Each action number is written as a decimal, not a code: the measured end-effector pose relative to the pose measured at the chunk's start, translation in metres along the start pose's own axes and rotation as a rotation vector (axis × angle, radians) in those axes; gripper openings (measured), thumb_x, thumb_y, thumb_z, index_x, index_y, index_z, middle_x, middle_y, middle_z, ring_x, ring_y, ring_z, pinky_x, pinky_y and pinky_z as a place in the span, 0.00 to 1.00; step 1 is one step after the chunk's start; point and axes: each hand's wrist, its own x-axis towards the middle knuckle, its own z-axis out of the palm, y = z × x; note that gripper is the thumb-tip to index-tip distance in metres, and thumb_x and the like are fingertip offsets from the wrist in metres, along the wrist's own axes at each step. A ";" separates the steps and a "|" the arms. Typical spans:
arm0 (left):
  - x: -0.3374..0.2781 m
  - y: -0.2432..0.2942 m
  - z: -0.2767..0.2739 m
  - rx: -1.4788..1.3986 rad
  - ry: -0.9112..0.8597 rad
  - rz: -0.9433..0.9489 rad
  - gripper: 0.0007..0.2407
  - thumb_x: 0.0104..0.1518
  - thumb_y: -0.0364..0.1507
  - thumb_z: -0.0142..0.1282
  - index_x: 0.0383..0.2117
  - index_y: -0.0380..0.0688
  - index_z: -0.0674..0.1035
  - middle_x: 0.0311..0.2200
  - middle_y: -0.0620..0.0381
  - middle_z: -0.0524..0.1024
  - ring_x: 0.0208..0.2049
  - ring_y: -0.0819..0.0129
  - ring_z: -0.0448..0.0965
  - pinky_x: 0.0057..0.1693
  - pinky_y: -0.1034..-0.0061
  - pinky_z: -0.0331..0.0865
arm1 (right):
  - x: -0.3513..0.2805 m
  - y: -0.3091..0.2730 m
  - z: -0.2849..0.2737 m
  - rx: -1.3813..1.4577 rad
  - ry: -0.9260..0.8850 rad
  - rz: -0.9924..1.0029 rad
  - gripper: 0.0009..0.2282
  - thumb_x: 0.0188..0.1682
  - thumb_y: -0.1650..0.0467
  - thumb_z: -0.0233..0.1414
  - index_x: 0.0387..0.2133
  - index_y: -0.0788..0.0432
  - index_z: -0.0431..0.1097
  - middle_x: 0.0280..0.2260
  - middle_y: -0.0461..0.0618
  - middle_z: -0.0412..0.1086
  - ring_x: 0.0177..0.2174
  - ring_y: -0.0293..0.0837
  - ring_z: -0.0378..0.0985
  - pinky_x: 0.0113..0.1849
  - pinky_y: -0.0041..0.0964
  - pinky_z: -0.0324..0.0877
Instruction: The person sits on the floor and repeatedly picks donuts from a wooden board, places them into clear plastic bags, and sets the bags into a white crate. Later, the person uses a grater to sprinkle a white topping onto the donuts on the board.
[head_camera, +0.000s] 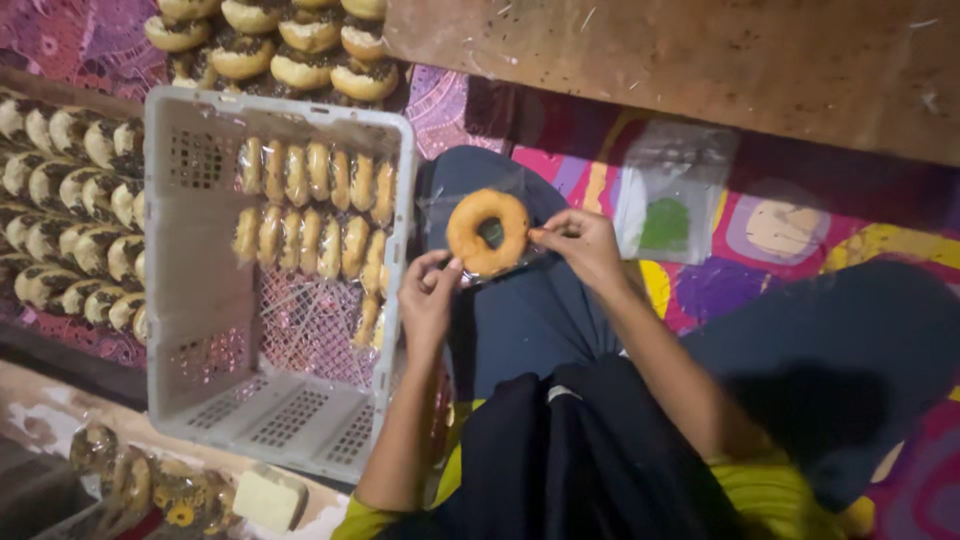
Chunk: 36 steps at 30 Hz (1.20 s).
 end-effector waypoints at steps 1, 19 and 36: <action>0.003 0.005 -0.003 -0.081 -0.061 -0.083 0.14 0.59 0.28 0.59 0.50 0.39 0.77 0.30 0.58 0.84 0.27 0.80 0.81 0.37 0.85 0.75 | 0.003 0.002 -0.001 0.022 0.010 -0.059 0.09 0.49 0.74 0.67 0.38 0.65 0.74 0.33 0.52 0.74 0.33 0.38 0.75 0.35 0.32 0.70; 0.104 -0.064 0.269 1.621 -0.631 0.524 0.44 0.41 0.52 0.66 0.67 0.58 0.58 0.70 0.52 0.53 0.71 0.46 0.44 0.63 0.28 0.29 | 0.022 0.066 -0.256 -0.977 0.532 0.191 0.13 0.52 0.66 0.56 0.39 0.66 0.68 0.37 0.68 0.71 0.41 0.65 0.74 0.42 0.59 0.68; 0.140 -0.091 0.274 1.527 -0.689 0.368 0.35 0.42 0.45 0.72 0.60 0.61 0.70 0.62 0.56 0.65 0.69 0.50 0.55 0.66 0.25 0.30 | 0.144 0.109 -0.186 -1.124 -0.209 0.279 0.22 0.47 0.56 0.52 0.52 0.51 0.72 0.54 0.59 0.68 0.53 0.61 0.69 0.54 0.55 0.63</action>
